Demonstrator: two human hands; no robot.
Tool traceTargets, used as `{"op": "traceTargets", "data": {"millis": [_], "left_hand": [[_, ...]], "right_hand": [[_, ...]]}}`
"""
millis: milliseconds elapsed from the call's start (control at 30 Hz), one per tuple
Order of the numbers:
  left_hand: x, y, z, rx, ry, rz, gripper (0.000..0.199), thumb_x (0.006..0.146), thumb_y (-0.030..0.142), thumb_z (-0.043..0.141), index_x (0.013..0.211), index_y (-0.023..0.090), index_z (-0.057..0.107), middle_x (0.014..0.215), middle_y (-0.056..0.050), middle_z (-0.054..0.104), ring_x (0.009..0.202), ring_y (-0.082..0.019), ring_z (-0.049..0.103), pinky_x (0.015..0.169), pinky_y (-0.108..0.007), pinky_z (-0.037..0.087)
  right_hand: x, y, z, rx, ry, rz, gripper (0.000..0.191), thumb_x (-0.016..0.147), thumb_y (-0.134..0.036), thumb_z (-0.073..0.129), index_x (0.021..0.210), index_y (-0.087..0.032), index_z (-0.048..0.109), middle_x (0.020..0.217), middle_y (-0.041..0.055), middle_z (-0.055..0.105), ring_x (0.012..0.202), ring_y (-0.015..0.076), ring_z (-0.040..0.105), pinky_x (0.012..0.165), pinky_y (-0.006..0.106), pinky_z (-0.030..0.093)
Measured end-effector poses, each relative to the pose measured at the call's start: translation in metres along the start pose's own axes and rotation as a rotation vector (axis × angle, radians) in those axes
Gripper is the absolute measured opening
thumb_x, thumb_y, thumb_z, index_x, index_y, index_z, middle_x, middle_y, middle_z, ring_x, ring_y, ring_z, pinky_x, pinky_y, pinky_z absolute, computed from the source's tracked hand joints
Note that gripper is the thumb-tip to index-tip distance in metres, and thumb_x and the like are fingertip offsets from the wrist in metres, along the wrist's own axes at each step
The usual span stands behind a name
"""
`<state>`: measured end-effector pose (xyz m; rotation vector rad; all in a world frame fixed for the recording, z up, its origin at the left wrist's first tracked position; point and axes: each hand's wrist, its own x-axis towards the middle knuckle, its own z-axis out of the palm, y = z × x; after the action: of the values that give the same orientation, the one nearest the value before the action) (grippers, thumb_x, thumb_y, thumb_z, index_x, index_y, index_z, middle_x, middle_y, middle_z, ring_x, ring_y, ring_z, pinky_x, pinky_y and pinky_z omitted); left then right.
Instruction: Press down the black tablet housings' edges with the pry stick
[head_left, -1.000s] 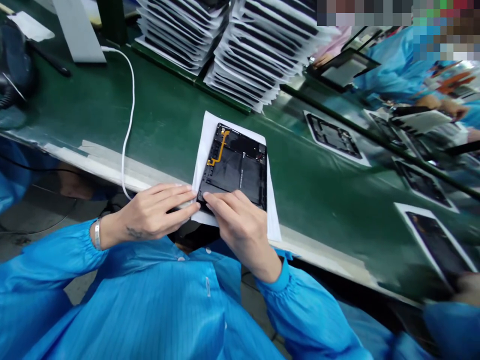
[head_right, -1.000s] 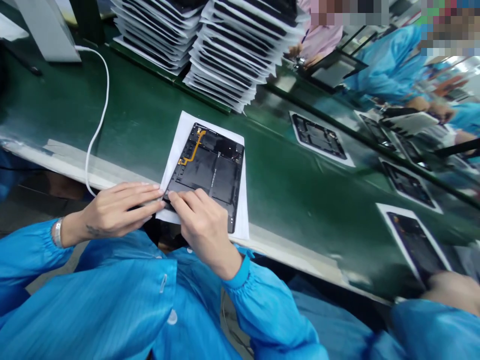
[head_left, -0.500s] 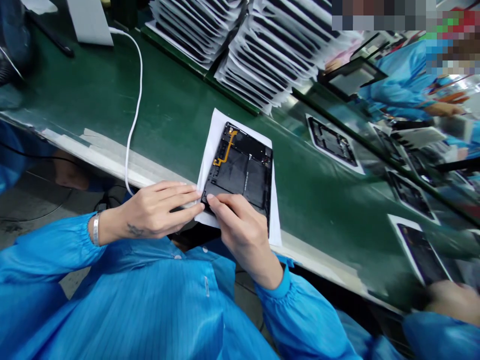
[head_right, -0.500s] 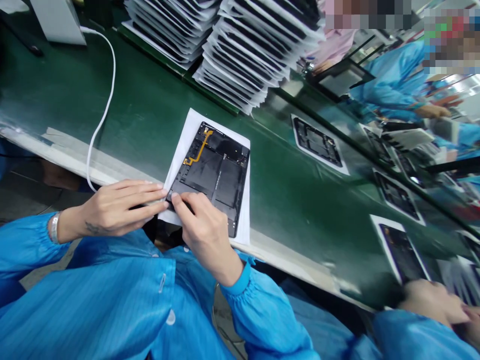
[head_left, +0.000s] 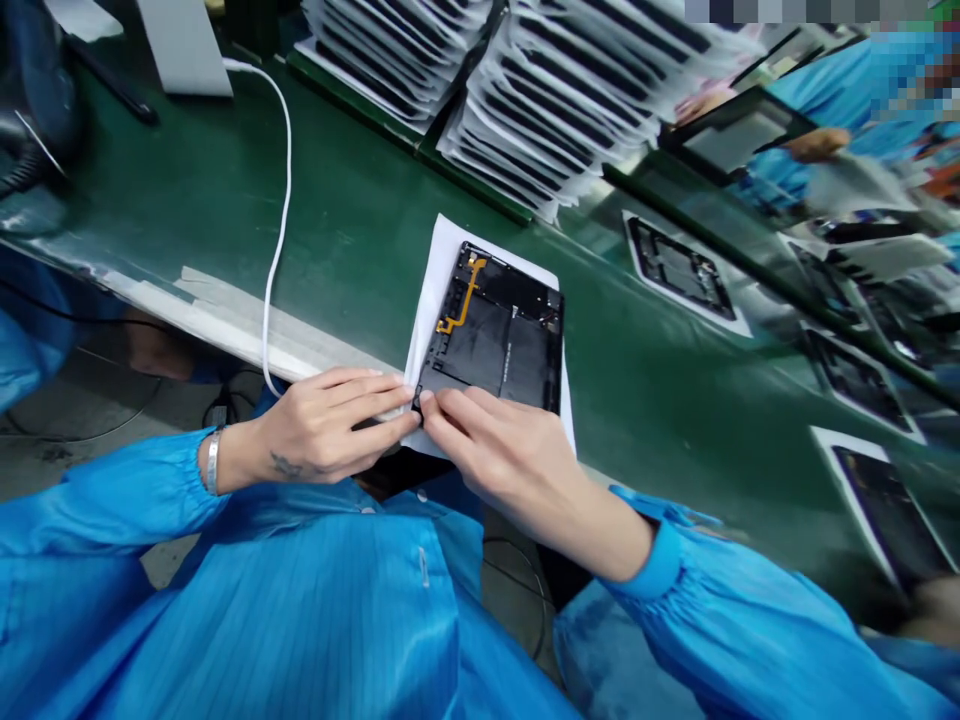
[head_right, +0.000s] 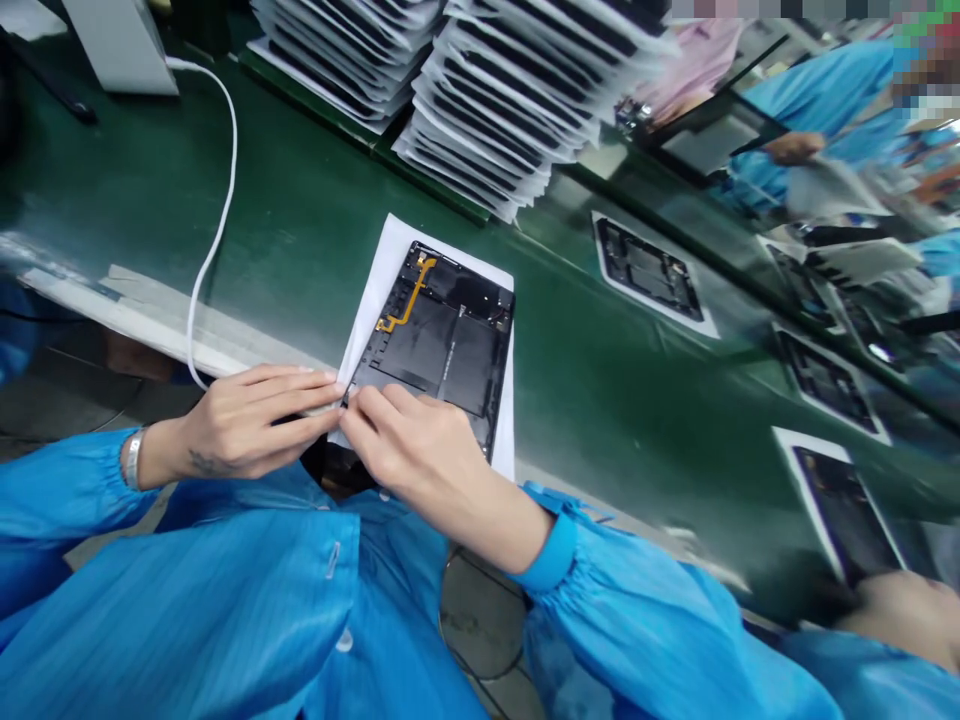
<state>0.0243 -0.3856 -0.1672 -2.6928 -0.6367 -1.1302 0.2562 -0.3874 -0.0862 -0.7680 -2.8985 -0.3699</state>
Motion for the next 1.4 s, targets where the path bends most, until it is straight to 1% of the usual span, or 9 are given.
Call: {"op": "traceTargets", "data": {"millis": [400, 633, 767, 867, 933, 1033, 1133, 1300, 1400], "left_hand": [[0.001, -0.001, 0.0, 0.013, 0.015, 0.009, 0.025, 0.094, 0.018, 0.059, 0.116, 0.012, 0.069, 0.122, -0.012, 0.074, 0.114, -0.025, 0.072, 0.096, -0.037, 0.06], [-0.007, 0.006, 0.0, 0.041, -0.028, -0.05, 0.036, 0.095, 0.012, 0.058, 0.13, 0.013, 0.063, 0.133, -0.013, 0.068, 0.125, -0.024, 0.066, 0.108, -0.037, 0.05], [-0.011, 0.007, 0.001, 0.029, -0.023, -0.061, 0.04, 0.095, 0.009, 0.056, 0.135, 0.013, 0.06, 0.133, -0.012, 0.068, 0.127, -0.022, 0.064, 0.111, -0.036, 0.047], [-0.01, 0.01, -0.002, -0.013, -0.007, -0.09, 0.04, 0.096, 0.009, 0.053, 0.135, 0.016, 0.06, 0.13, -0.01, 0.071, 0.125, -0.02, 0.065, 0.109, -0.035, 0.05], [-0.007, 0.011, -0.007, -0.096, 0.021, -0.193, 0.034, 0.097, 0.012, 0.052, 0.128, 0.018, 0.064, 0.125, -0.009, 0.073, 0.122, -0.021, 0.068, 0.106, -0.036, 0.053], [0.003, 0.002, -0.018, -0.388, 0.016, -0.603, 0.024, 0.101, 0.03, 0.053, 0.113, 0.018, 0.07, 0.115, -0.01, 0.076, 0.111, -0.022, 0.072, 0.1, -0.036, 0.058], [0.025, -0.014, -0.031, -0.623, -0.12, -0.909, 0.045, 0.103, 0.052, 0.045, 0.109, 0.014, 0.069, 0.085, -0.01, 0.077, 0.079, -0.021, 0.076, 0.073, -0.031, 0.063], [0.076, -0.025, -0.037, -0.928, -0.479, -0.978, 0.077, 0.1, 0.072, 0.024, 0.113, 0.01, 0.067, 0.089, -0.017, 0.076, 0.076, -0.023, 0.076, 0.062, -0.03, 0.061], [0.096, -0.025, -0.026, -0.929, -0.482, -0.994, 0.072, 0.097, 0.073, 0.033, 0.111, 0.01, 0.065, 0.096, -0.015, 0.073, 0.081, -0.022, 0.073, 0.066, -0.03, 0.058]], "right_hand": [[-0.004, -0.006, 0.006, -0.006, -0.022, 0.07, 0.031, 0.104, -0.012, 0.037, 0.096, -0.017, 0.067, 0.084, 0.0031, 0.066, 0.072, 0.0151, 0.051, 0.055, 0.031, 0.036], [-0.035, -0.01, 0.021, 0.187, 0.263, 0.393, 0.034, 0.102, -0.034, 0.053, 0.131, -0.016, 0.054, 0.106, 0.01, 0.071, 0.085, 0.021, 0.057, 0.074, 0.034, 0.047], [-0.049, -0.021, 0.027, 0.193, 0.239, 0.4, 0.041, 0.096, -0.049, 0.06, 0.115, -0.014, 0.06, 0.103, 0.0124, 0.069, 0.086, 0.0235, 0.055, 0.073, 0.037, 0.046], [-0.054, -0.027, 0.037, 0.191, 0.287, 0.391, 0.017, 0.099, -0.031, 0.058, 0.103, -0.016, 0.064, 0.099, 0.0113, 0.068, 0.084, 0.0217, 0.053, 0.072, 0.035, 0.045], [-0.055, -0.029, 0.044, 0.202, 0.358, 0.373, 0.013, 0.099, -0.016, 0.052, 0.096, -0.017, 0.065, 0.094, 0.009, 0.067, 0.081, 0.0195, 0.052, 0.07, 0.033, 0.044], [-0.051, -0.028, 0.049, 0.194, 0.475, 0.35, 0.024, 0.095, -0.004, 0.044, 0.087, -0.018, 0.062, 0.084, 0.006, 0.064, 0.076, 0.0173, 0.052, 0.067, 0.031, 0.043], [-0.044, -0.025, 0.045, 0.188, 0.582, 0.369, 0.025, 0.092, 0.0, 0.043, 0.087, -0.018, 0.059, 0.084, 0.0055, 0.062, 0.078, 0.0178, 0.053, 0.067, 0.03, 0.043], [-0.023, -0.023, 0.039, 0.216, 0.7, 0.461, 0.023, 0.09, 0.001, 0.045, 0.087, -0.019, 0.056, 0.085, 0.0055, 0.06, 0.081, 0.0194, 0.052, 0.07, 0.031, 0.044], [-0.01, -0.028, 0.041, 0.182, 0.718, 0.474, 0.024, 0.089, 0.001, 0.044, 0.085, -0.02, 0.056, 0.083, 0.0057, 0.059, 0.079, 0.0201, 0.05, 0.069, 0.032, 0.042]]}}
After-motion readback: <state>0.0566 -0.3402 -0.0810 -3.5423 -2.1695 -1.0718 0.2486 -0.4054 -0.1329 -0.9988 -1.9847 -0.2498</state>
